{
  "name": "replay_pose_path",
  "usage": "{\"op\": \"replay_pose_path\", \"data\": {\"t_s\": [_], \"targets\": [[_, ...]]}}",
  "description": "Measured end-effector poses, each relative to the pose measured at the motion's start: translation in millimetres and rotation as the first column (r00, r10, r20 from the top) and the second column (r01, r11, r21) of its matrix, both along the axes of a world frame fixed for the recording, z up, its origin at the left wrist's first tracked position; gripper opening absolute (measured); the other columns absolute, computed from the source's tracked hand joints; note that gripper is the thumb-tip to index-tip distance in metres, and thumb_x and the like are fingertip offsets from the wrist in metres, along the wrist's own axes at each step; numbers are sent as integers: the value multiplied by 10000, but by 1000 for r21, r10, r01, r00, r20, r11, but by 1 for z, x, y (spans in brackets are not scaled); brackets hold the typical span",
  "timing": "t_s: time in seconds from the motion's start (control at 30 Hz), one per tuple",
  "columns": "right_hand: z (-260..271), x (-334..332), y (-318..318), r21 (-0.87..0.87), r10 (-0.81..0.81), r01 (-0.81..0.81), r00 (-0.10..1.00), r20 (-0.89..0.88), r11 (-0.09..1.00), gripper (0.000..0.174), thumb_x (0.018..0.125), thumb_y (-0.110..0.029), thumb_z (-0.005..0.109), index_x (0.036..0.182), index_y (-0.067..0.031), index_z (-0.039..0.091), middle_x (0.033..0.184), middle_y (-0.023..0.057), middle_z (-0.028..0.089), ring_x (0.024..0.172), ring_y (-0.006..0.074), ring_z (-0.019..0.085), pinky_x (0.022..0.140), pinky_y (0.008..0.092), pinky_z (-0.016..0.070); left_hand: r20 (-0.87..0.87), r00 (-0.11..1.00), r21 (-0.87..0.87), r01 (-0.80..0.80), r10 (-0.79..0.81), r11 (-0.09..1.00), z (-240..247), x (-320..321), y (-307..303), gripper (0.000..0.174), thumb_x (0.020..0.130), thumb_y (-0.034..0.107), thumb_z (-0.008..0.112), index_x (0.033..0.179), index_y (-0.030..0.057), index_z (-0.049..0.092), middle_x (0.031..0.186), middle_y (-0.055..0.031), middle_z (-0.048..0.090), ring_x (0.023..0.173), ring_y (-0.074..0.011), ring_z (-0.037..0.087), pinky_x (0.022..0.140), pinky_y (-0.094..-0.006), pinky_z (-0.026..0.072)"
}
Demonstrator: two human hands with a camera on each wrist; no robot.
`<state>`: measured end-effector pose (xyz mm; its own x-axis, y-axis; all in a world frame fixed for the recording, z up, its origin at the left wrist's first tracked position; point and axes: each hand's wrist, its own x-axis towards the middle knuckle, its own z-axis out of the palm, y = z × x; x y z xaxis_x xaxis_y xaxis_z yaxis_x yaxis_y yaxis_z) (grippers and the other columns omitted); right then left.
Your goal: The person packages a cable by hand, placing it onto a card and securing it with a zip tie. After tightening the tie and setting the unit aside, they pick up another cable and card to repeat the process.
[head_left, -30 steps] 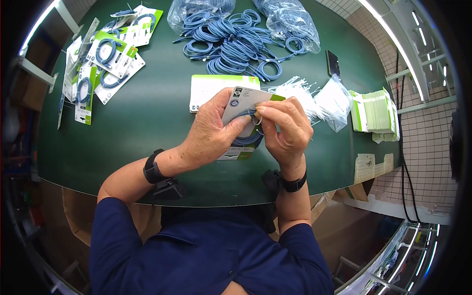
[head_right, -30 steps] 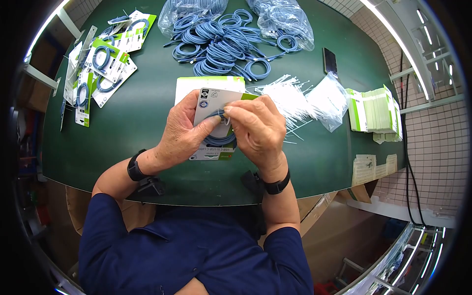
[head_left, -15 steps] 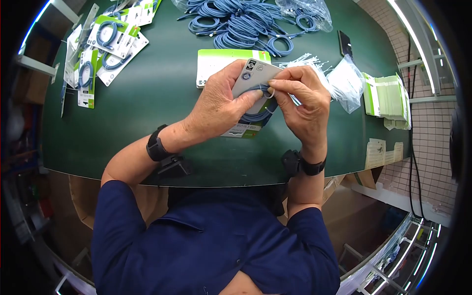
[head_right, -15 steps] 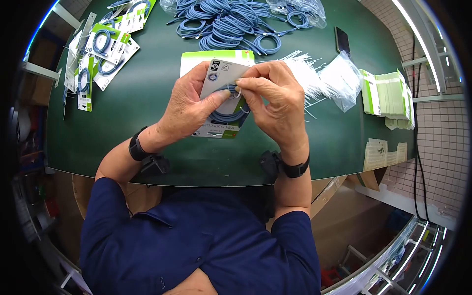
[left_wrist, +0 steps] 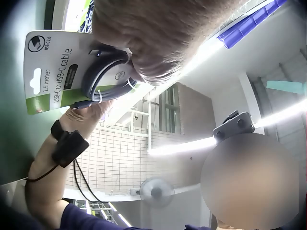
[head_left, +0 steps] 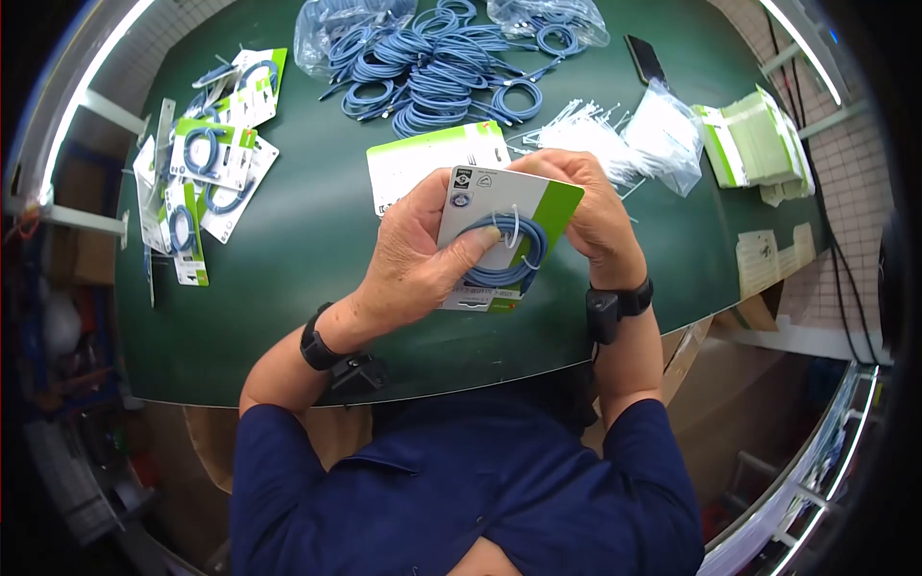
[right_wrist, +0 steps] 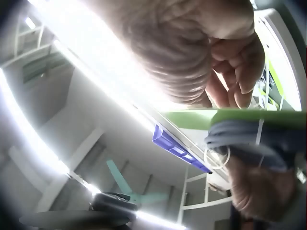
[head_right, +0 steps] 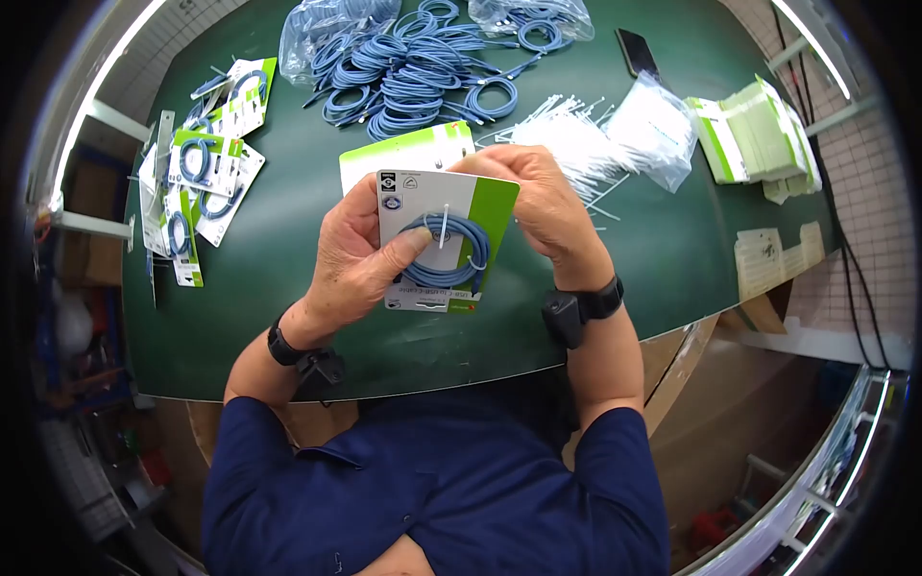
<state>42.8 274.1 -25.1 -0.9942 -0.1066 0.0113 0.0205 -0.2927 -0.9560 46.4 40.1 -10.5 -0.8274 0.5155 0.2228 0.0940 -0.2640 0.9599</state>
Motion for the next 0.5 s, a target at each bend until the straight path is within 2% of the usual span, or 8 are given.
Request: {"op": "replay_pose_path", "data": {"t_s": [0.03,0.17,0.3,0.47,0.5], "targets": [[-4,1,-3,-82,154,-151,987,37,985,272,941,-162,801,1126,26,738,972,60,717,857,107,672,755,229,545,-28,1000,-23,8,-8,1000,-2,1,0,351,963,-17,675,1301,-36,580,1159,-99,715,1045,-130,678,936,-304,554],[-6,1,-12,-280,207,-184,977,53,942,242,908,-167,833,1037,12,735,980,64,721,876,115,684,788,235,564,-19,1000,26,8,-8,1000,-1,6,2,339,961,-14,690,1283,-33,586,1139,-84,707,1046,-123,668,930,-290,547],[-10,0,-10,-304,261,-227,962,77,925,215,889,-159,848,955,-12,706,970,56,715,843,117,677,788,245,576,-12,1000,-30,8,-8,1000,-3,5,1,327,960,-8,701,1266,-29,590,1123,-77,701,1047,-118,660,926,-286,545],[-10,-1,-11,-375,312,-269,948,58,887,193,874,-102,844,929,-29,674,952,39,697,799,93,645,749,224,555,-26,1000,-67,16,-18,998,-4,7,1,324,956,-5,706,1258,-28,591,1126,-80,701,1048,-118,661,931,-290,546],[-6,-1,-12,-260,229,-211,973,39,942,185,875,-88,836,923,-26,668,944,34,689,794,85,633,741,221,546,-28,999,-64,22,-24,998,-3,8,0,323,955,-5,706,1257,-29,592,1128,-81,701,1043,-118,662,928,-291,548]]}}
